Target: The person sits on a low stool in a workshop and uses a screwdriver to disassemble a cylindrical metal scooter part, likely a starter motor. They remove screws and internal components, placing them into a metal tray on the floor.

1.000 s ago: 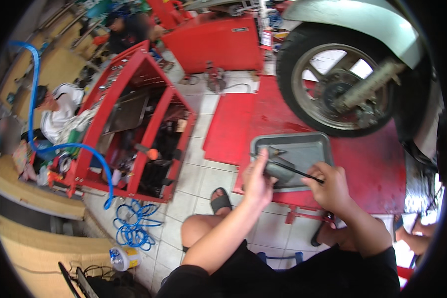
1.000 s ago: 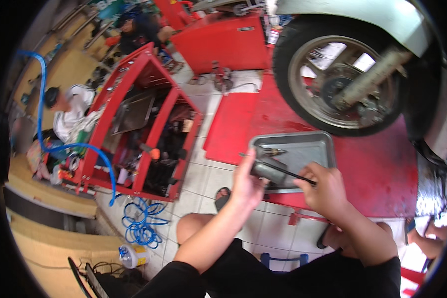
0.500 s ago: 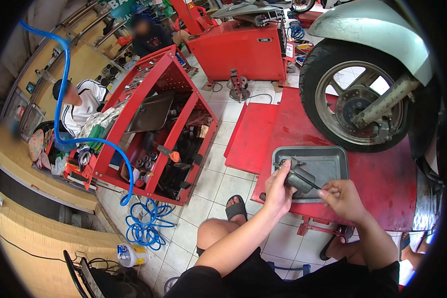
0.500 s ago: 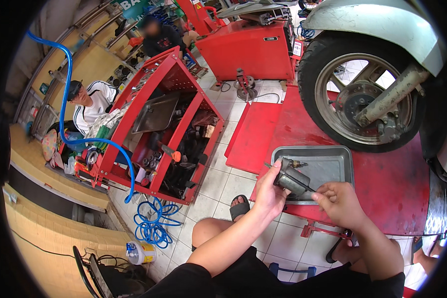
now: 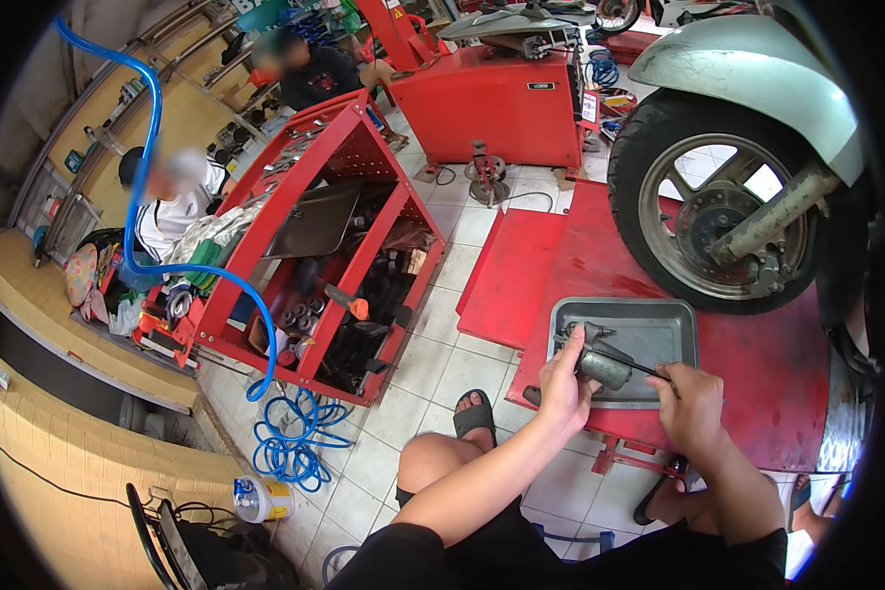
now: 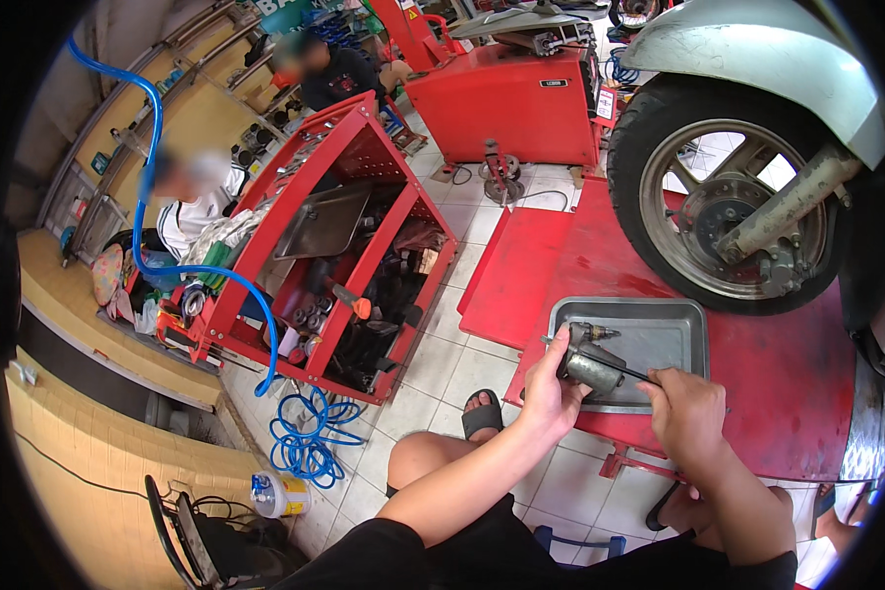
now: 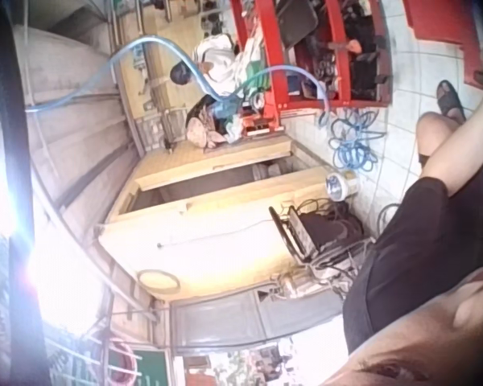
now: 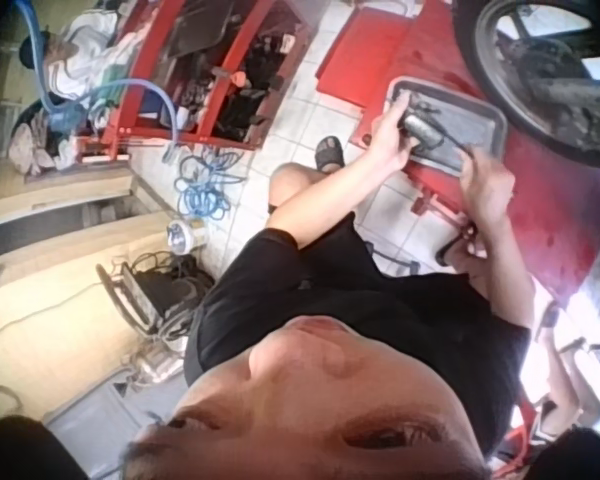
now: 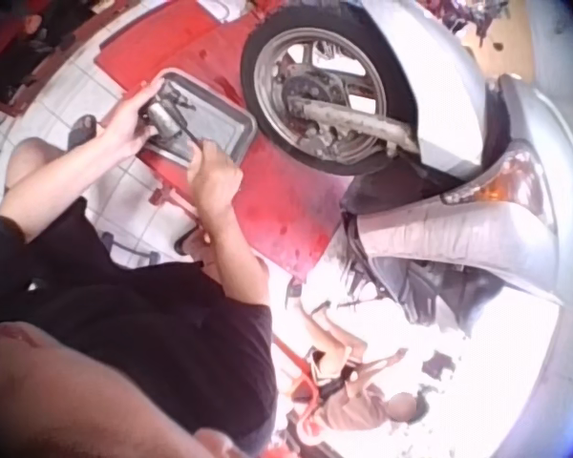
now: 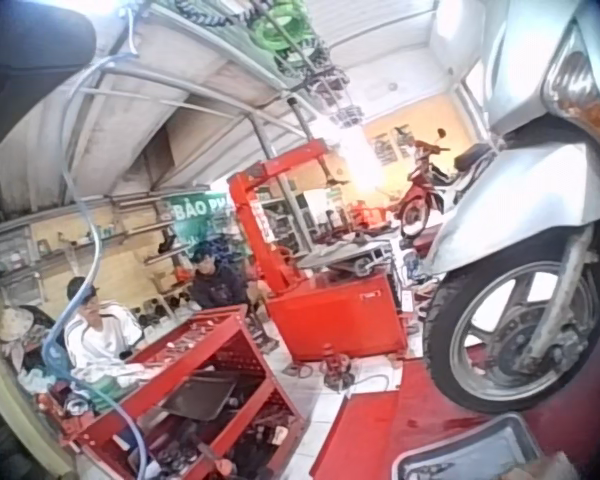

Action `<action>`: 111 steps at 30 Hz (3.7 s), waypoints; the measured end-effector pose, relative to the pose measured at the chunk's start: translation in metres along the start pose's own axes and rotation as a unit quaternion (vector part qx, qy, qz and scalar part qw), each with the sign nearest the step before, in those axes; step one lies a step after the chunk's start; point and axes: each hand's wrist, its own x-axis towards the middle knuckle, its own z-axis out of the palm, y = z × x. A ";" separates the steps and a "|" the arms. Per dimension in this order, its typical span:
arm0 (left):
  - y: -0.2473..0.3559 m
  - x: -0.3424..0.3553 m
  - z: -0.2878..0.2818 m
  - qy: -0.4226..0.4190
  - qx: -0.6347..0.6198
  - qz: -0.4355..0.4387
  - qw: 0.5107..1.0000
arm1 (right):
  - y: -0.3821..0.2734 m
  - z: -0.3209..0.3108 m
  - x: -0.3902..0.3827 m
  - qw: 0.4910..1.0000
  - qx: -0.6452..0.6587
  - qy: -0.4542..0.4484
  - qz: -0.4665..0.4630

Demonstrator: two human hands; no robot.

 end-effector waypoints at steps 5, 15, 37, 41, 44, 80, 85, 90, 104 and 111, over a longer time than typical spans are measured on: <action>0.010 -0.010 0.007 -0.046 0.029 0.053 0.997 | 0.005 0.004 -0.007 0.886 0.347 -0.127 0.280; 0.012 -0.009 0.007 -0.039 0.022 0.038 0.998 | -0.018 -0.016 0.015 0.956 0.177 -0.138 0.189; 0.014 -0.010 0.011 -0.075 0.024 0.024 0.997 | -0.006 -0.006 0.001 0.922 0.286 -0.095 0.241; 0.011 -0.007 0.005 -0.067 0.016 0.014 0.998 | -0.010 -0.010 0.002 0.981 0.137 -0.073 0.113; 0.010 -0.007 0.006 -0.074 0.013 0.019 0.997 | -0.004 -0.007 0.001 0.938 0.253 -0.110 0.209; 0.005 -0.006 0.006 -0.054 0.017 0.013 0.998 | -0.007 -0.016 0.011 0.955 0.173 -0.160 0.179; 0.005 -0.007 0.008 -0.068 0.015 0.033 0.997 | -0.012 -0.009 0.006 0.983 0.132 -0.071 0.103; 0.008 -0.011 0.012 -0.052 0.013 0.037 0.998 | -0.011 -0.006 0.003 0.990 0.101 -0.054 0.079; -0.003 0.002 -0.004 -0.054 0.018 0.026 0.998 | -0.013 -0.004 0.001 0.999 0.012 -0.029 0.022; -0.001 -0.002 0.000 -0.046 0.013 0.018 0.999 | -0.013 -0.006 0.001 0.999 -0.041 -0.022 -0.012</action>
